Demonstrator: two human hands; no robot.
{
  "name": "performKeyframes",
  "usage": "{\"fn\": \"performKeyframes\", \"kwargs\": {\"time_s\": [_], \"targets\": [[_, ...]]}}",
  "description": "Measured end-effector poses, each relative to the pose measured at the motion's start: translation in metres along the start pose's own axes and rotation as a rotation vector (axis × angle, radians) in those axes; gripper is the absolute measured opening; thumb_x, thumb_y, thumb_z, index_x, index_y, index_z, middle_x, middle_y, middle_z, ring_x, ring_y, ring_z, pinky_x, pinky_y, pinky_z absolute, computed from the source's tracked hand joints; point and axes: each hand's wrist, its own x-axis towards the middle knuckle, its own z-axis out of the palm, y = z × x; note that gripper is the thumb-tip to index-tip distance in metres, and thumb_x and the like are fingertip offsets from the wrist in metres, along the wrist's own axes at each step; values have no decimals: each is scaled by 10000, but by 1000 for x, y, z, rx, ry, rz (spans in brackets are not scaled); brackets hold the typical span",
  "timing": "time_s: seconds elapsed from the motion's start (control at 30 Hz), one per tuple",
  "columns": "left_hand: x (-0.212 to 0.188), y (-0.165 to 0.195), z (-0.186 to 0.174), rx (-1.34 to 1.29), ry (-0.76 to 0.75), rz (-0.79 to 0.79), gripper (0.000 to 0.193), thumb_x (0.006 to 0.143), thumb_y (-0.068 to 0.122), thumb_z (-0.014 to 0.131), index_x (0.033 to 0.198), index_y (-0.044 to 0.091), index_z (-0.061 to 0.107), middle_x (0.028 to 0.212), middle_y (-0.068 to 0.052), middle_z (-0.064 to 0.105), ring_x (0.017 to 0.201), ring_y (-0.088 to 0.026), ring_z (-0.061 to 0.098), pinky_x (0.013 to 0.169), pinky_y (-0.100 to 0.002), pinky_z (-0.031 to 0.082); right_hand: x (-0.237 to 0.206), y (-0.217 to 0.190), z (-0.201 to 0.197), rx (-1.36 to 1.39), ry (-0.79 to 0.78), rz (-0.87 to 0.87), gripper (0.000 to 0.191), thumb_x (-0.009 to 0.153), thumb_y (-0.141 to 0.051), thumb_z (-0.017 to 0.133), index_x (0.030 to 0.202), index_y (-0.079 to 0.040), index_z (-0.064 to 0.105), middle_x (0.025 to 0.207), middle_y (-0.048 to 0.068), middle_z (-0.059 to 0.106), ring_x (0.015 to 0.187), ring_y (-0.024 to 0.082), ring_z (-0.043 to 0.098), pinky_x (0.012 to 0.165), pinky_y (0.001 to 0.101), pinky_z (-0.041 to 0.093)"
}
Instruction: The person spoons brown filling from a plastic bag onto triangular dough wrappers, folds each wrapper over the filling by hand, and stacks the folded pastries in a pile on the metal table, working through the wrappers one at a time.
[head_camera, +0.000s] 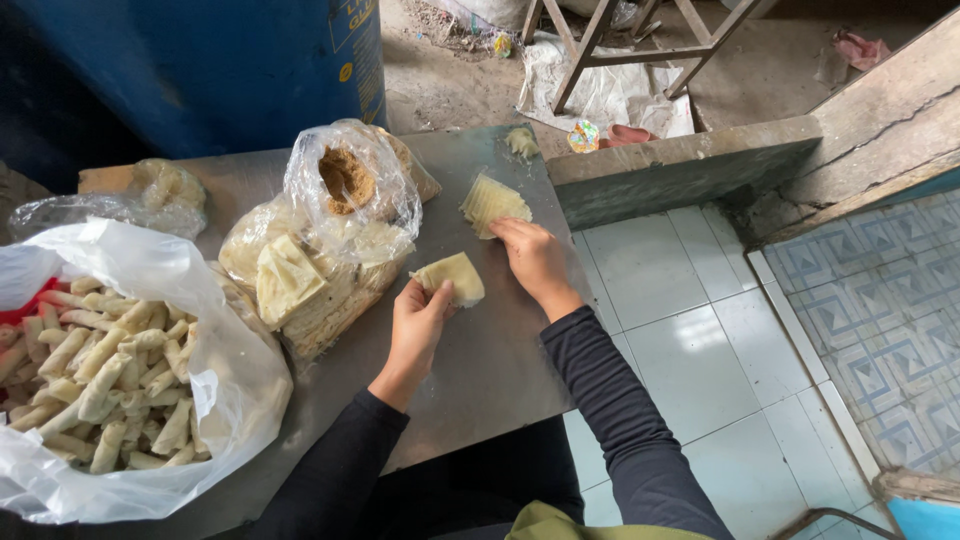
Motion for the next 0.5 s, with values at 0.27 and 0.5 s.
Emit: {"fn": "performKeyframes", "kwargs": {"time_s": [0.27,0.5], "targets": [[0,7,-2,-335,-159,-46,606,1059,517,350,1346,28,564,1285,-82,661,1175,-180,640,1060,-385,491,1,-52,-13,510,-176,68,353,775,-189,864,1039,-53,673,963,59,661,797,172,592,702,306,496],[7,-2,-2,-123,-144,105,404,1016,259,608,1318,-8,588,1231,-64,682,1117,-130,656,1000,-313,527,-6,-47,-2,857,-293,308,99,973,-106,723,1035,-31,742,963,-17,695,852,49,607,757,227,510]]}}
